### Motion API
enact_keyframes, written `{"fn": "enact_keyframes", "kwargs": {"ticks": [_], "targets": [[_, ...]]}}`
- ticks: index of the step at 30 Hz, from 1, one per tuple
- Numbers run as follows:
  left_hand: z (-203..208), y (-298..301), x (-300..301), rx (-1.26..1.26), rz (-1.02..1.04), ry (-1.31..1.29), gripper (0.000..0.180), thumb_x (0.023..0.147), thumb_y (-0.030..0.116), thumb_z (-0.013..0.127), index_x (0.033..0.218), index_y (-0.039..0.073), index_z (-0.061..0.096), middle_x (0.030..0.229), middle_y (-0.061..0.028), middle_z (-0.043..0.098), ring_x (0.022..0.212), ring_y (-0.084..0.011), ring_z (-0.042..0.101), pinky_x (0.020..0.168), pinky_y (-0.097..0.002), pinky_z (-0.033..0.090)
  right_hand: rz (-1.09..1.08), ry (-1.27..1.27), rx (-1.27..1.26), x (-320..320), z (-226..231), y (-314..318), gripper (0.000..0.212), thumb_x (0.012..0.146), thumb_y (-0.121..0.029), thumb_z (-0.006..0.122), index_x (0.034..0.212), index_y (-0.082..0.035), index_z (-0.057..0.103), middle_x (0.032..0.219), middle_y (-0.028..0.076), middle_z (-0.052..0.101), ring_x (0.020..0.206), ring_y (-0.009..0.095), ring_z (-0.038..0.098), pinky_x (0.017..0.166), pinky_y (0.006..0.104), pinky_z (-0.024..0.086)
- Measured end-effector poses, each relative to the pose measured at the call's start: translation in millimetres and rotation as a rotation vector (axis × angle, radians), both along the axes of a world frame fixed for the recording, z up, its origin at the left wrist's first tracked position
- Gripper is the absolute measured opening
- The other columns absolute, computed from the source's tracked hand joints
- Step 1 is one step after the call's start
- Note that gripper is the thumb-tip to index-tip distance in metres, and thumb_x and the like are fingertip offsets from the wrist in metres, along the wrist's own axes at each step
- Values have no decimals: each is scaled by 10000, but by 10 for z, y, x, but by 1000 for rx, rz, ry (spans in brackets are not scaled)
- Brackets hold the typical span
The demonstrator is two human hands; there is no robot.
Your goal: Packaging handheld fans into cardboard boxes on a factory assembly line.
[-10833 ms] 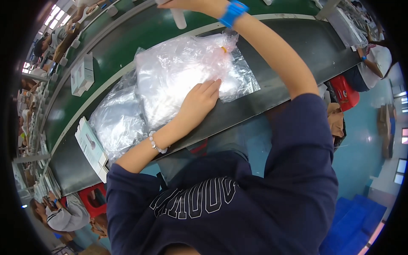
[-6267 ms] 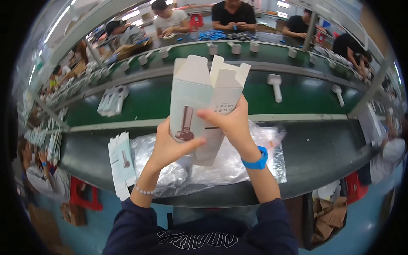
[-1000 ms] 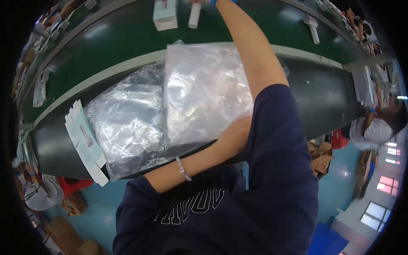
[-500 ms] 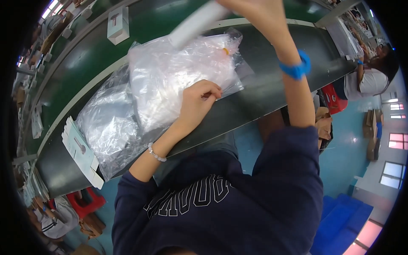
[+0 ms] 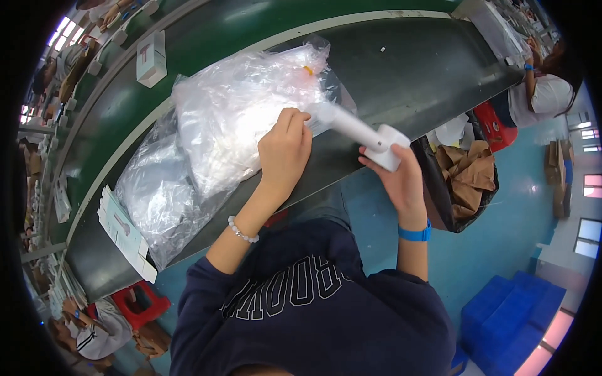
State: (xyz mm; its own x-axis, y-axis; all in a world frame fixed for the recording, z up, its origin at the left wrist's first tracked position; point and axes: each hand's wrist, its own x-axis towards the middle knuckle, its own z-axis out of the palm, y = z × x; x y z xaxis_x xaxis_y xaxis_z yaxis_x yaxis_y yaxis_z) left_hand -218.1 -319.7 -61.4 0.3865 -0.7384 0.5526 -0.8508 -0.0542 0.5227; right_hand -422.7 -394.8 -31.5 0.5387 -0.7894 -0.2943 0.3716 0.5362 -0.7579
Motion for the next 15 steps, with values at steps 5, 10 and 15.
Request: {"fn": "enact_keyframes", "kwargs": {"ticks": [5,10,15], "targets": [[9,51,-101,-19,-53,102,309,756,-38,581,1061,5,571,1061,-115,541,841,-287,618,666,-355,513,-89,267,-309,15,-60,174,518,870,-233,578,1300,-5,401,1128,173,527,1028,304,589,854,429,535],[11,172,-282,-42,-136,167,497,755,-92,557,1243,-13,506,1215,-142,489,949,-319,607,758,-365,514,-169,312,-322,-60,-48,147,497,852,-179,620,1276,-27,408,1123,152,504,1006,266,581,778,390,571],[36,236,-475,-96,-198,358,416,827,-47,573,1237,12,536,1174,-149,521,934,-324,597,771,-371,498,-331,572,-594,10,91,322,517,838,-93,642,1292,-47,398,1117,123,508,969,205,561,780,331,535]]}}
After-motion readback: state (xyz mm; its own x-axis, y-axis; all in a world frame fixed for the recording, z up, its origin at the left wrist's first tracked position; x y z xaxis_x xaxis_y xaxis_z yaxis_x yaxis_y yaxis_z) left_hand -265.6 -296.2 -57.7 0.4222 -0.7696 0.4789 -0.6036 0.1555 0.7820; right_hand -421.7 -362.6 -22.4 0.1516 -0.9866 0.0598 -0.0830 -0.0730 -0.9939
